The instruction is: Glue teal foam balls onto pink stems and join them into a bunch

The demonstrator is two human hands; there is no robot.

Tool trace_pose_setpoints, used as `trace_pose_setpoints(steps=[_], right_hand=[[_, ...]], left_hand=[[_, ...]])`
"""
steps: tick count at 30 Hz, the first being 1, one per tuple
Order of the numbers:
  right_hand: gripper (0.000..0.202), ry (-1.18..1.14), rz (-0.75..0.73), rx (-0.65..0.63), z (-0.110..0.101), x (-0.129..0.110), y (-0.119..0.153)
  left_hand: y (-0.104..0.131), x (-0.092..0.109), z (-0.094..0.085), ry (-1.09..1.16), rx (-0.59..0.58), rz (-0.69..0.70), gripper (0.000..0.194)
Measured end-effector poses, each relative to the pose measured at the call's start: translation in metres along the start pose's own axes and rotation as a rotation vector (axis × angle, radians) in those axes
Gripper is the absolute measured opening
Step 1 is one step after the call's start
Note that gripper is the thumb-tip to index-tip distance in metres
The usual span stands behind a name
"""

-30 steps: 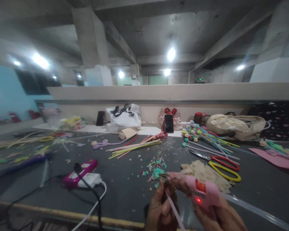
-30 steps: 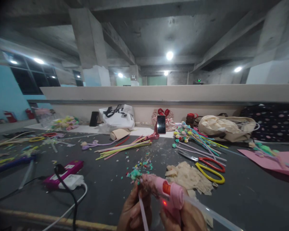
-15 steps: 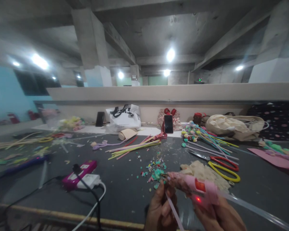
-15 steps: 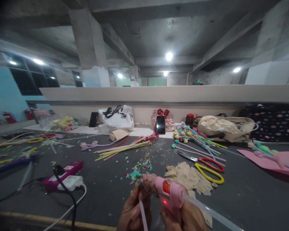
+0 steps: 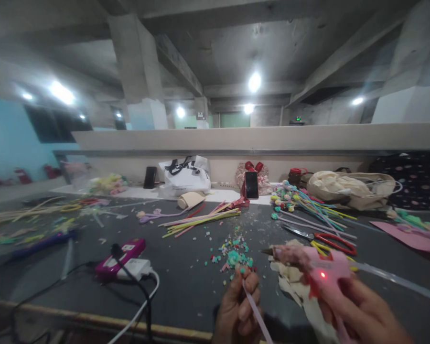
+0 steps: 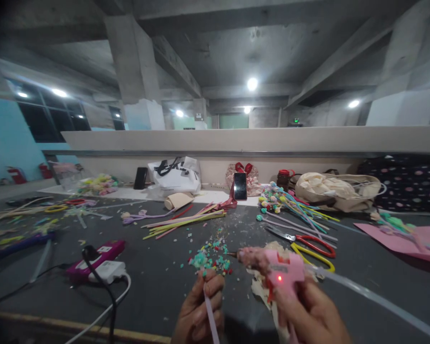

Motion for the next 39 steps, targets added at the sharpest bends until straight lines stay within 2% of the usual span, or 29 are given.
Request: trace_pose_setpoints(steps=[2, 3, 6, 7, 9, 13, 15, 17, 19, 22, 27, 30, 35, 39], right_hand=[[0.027, -0.088, 0.163, -0.028, -0.010, 0.010, -0.016], [0.026, -0.119, 0.177, -0.014, -0.015, 0.015, -0.024], [0.029, -0.021, 0.201, -0.133, -0.025, 0.033, -0.047], [0.029, 0.057, 0.183, -0.178, -0.027, 0.039, -0.053], [0.031, 0.280, 0.090, -0.179, -0.033, 0.044, -0.062], [0.041, 0.806, -0.122, -0.034, -0.043, 0.032, -0.061], [0.039, 0.934, -0.205, 0.053, -0.042, 0.016, -0.051], [0.027, 0.913, -0.295, 0.062, -0.033, -0.004, -0.036], [0.017, 0.733, -0.445, -0.123, -0.012, -0.023, -0.020], [0.012, 0.541, -0.573, -0.216, 0.017, -0.045, -0.005], [0.009, 0.360, -0.645, -0.293, 0.049, -0.057, -0.004], [0.011, 0.339, -0.652, -0.320, 0.056, -0.056, -0.007], [0.009, 0.390, -0.606, -0.284, 0.058, -0.055, -0.009], [0.011, 0.463, -0.581, -0.308, 0.058, -0.052, -0.009]], left_hand=[[0.000, 0.000, -0.001, -0.020, -0.004, 0.036, 0.015], [0.000, 0.000, -0.002, -0.030, 0.009, 0.055, 0.015], [0.000, -0.001, -0.007, -0.077, 0.044, 0.067, 0.016], [0.001, -0.002, -0.007, -0.096, 0.048, 0.044, 0.017], [0.001, -0.003, -0.006, -0.124, 0.052, 0.006, 0.018], [0.001, -0.003, -0.004, -0.136, 0.078, -0.021, 0.020], [0.001, -0.005, -0.002, -0.138, 0.062, -0.059, 0.023], [0.000, -0.008, -0.001, -0.138, 0.060, -0.089, 0.025], [0.000, -0.012, -0.001, -0.133, 0.101, -0.085, 0.026], [0.002, -0.017, -0.003, -0.137, 0.210, -0.061, 0.028], [0.008, -0.019, -0.005, -0.179, 0.402, -0.115, 0.022], [0.009, -0.017, -0.005, -0.240, 0.447, -0.059, 0.020], [0.007, -0.018, -0.006, -0.264, 0.437, 0.019, 0.021], [0.006, -0.020, -0.009, -0.308, 0.374, -0.065, 0.028]])
Point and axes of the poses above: each hand's wrist, its own y-axis away from the middle knuckle, its own z-axis out of the palm, x = y × z, the point moved 3 cm from there along -y, towards the middle knuckle
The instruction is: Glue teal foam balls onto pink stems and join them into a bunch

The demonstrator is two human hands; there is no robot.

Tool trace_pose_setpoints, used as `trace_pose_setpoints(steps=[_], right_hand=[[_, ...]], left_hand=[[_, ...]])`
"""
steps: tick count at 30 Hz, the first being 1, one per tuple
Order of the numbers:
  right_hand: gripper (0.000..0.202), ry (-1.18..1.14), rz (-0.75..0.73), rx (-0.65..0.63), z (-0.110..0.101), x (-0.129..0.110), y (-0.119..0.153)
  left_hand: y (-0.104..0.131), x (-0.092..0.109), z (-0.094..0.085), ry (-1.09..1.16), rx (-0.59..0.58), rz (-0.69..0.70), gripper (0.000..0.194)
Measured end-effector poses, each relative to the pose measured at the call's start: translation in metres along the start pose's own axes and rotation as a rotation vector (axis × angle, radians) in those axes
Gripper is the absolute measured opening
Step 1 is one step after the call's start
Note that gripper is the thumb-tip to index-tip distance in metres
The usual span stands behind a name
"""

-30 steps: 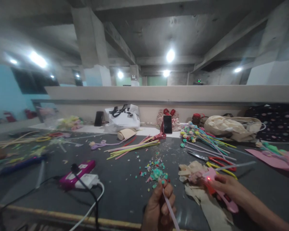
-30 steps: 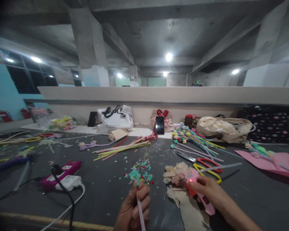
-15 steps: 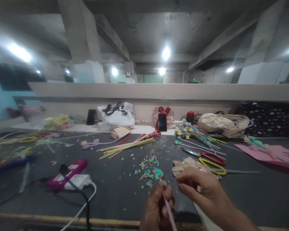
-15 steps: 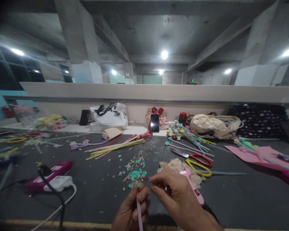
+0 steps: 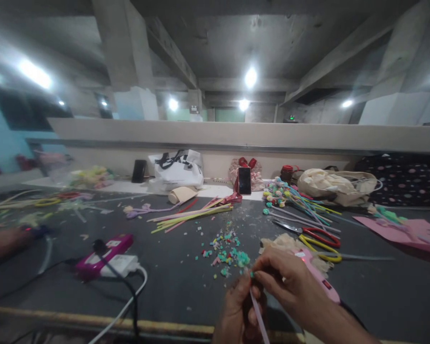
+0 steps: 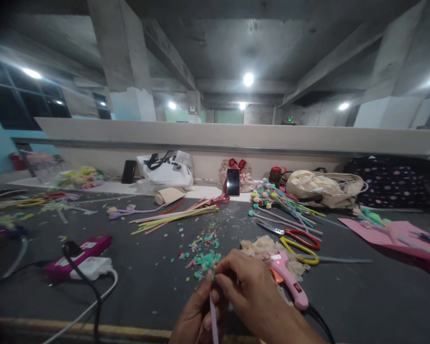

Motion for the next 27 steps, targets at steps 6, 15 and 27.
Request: trace_pose_setpoints(steps=[6, 15, 27], right_hand=[[0.009, 0.021, -0.037, -0.013, -0.015, 0.008, -0.005], [0.008, 0.111, -0.117, -0.172, -0.028, 0.022, -0.020], [0.009, 0.179, -0.226, -0.250, -0.036, 0.011, -0.021]], left_hand=[[0.003, -0.002, 0.000, -0.092, 0.034, -0.164, 0.034], [0.004, -0.003, 0.001, -0.155, 0.158, -0.245, 0.026], [0.004, -0.004, -0.001, -0.097, 0.109, -0.247, 0.021]])
Point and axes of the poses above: each hand's wrist, its own y-axis away from the middle knuckle, its own z-axis out of the palm, x = y × z, the point moved 3 cm from there along -y, towards the middle knuckle
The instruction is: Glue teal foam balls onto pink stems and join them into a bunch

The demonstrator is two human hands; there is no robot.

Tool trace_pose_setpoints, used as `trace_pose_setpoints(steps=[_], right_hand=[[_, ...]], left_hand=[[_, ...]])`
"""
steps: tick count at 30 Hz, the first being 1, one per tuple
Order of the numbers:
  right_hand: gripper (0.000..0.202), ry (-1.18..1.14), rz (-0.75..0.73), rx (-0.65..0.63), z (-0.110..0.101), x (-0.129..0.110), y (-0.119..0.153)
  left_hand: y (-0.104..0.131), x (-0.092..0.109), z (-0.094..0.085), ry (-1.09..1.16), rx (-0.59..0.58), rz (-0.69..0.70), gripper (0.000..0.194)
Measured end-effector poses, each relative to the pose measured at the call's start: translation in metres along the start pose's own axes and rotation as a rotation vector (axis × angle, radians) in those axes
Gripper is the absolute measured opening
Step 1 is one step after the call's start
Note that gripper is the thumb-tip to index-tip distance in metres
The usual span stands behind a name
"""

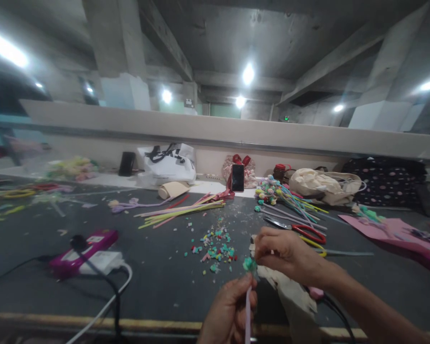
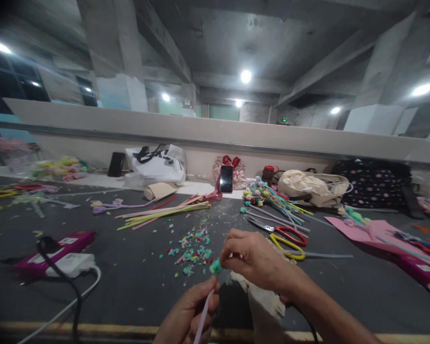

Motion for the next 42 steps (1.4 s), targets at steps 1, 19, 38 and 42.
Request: trace_pose_setpoints(steps=[1, 19, 38, 42], right_hand=[[0.008, -0.002, -0.003, 0.005, 0.001, 0.000, 0.000], [0.008, 0.230, -0.014, 0.009, 0.020, 0.005, -0.001], [0.020, 0.365, -0.143, -0.231, 0.001, -0.013, -0.009], [0.020, 0.394, -0.180, -0.278, -0.001, -0.013, -0.011]], left_hand=[[0.000, 0.000, -0.001, 0.002, 0.007, 0.000, 0.021], [-0.002, -0.002, -0.004, -0.066, -0.002, 0.000, 0.023], [-0.002, -0.005, -0.003, -0.179, -0.031, 0.076, 0.025], [-0.005, -0.004, -0.007, -0.293, 0.061, 0.122, 0.026]])
Point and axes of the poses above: each hand's wrist, its own y-axis away from the middle knuckle, its own z-axis out of the palm, x = y × z, the point moved 3 cm from there along -y, towards the middle knuckle
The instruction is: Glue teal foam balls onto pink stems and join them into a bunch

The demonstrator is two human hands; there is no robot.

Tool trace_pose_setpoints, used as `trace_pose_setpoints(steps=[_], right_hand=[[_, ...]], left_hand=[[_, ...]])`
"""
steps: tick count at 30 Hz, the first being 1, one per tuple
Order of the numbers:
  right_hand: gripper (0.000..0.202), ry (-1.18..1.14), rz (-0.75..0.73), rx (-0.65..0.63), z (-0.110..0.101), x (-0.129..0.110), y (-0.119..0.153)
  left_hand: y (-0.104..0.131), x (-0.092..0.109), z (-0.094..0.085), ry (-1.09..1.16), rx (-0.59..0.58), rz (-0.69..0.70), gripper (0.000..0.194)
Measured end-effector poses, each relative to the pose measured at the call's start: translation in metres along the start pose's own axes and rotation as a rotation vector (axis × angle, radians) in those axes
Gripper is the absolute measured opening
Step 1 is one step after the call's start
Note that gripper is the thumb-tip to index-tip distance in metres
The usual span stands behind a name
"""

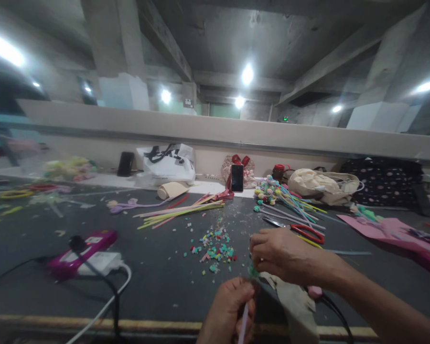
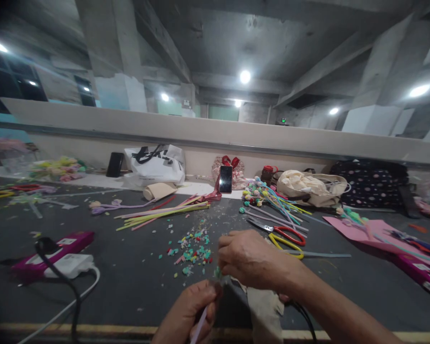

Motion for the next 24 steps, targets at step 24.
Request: trace_pose_setpoints(steps=[24], right_hand=[[0.023, -0.868, 0.368, 0.341, 0.027, 0.021, 0.030]], left_hand=[[0.012, 0.011, 0.004, 0.233, -0.135, -0.122, 0.021]])
Point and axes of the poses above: each hand's wrist, its own y-axis away from the middle knuckle, its own z-axis out of the palm, x = y × z, the point moved 3 cm from there along -y, towards the middle knuckle
